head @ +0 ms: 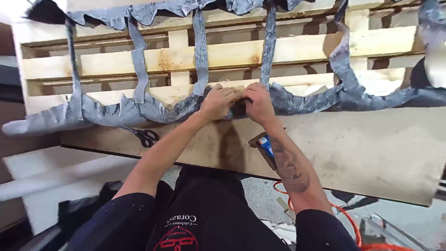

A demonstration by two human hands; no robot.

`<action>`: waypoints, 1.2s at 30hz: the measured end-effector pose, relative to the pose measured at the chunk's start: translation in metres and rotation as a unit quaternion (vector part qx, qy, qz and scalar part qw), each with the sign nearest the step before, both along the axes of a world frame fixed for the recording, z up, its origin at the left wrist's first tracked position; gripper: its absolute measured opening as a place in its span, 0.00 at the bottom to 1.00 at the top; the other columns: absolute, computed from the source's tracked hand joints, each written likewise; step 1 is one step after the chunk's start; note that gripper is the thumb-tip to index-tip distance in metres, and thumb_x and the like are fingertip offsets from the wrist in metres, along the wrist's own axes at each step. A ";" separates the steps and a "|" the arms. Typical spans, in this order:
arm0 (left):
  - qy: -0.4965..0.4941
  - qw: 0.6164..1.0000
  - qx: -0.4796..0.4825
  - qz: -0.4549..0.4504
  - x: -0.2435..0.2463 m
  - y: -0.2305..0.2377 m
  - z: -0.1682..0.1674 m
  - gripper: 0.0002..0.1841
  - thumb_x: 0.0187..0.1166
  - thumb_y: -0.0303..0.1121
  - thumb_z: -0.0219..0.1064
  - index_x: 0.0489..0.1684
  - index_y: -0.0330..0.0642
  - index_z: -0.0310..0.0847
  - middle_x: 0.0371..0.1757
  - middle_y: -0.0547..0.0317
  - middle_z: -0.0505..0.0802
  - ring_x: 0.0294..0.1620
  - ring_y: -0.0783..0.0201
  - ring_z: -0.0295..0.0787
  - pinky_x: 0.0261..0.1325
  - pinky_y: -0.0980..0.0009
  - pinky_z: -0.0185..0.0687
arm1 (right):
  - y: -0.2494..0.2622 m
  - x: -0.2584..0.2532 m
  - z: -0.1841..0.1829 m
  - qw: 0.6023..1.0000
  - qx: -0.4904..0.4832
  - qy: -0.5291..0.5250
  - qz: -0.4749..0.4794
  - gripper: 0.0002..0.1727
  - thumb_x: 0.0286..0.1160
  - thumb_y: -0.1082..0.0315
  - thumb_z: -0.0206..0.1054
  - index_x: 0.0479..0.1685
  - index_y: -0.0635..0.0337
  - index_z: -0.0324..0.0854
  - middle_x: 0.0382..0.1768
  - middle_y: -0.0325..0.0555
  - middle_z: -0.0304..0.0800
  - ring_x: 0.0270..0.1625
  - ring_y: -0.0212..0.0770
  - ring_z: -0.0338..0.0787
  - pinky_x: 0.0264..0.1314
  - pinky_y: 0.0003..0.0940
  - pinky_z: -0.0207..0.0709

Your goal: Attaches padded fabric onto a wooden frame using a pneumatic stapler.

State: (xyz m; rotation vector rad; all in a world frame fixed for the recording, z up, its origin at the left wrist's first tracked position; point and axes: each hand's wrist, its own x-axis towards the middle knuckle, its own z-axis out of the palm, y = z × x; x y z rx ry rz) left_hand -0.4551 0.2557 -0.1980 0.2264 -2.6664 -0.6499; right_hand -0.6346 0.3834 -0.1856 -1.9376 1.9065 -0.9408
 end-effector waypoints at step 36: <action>-0.057 0.979 0.186 0.058 0.005 -0.046 0.005 0.19 0.88 0.46 0.63 0.64 0.43 0.85 0.52 0.55 0.95 0.58 0.56 0.91 0.79 0.48 0.68 | 0.037 0.124 0.067 0.894 0.205 -0.052 -0.395 0.16 0.78 0.56 0.68 0.35 0.62 0.88 0.22 0.40 0.90 0.25 0.28 0.89 0.28 0.29 0.83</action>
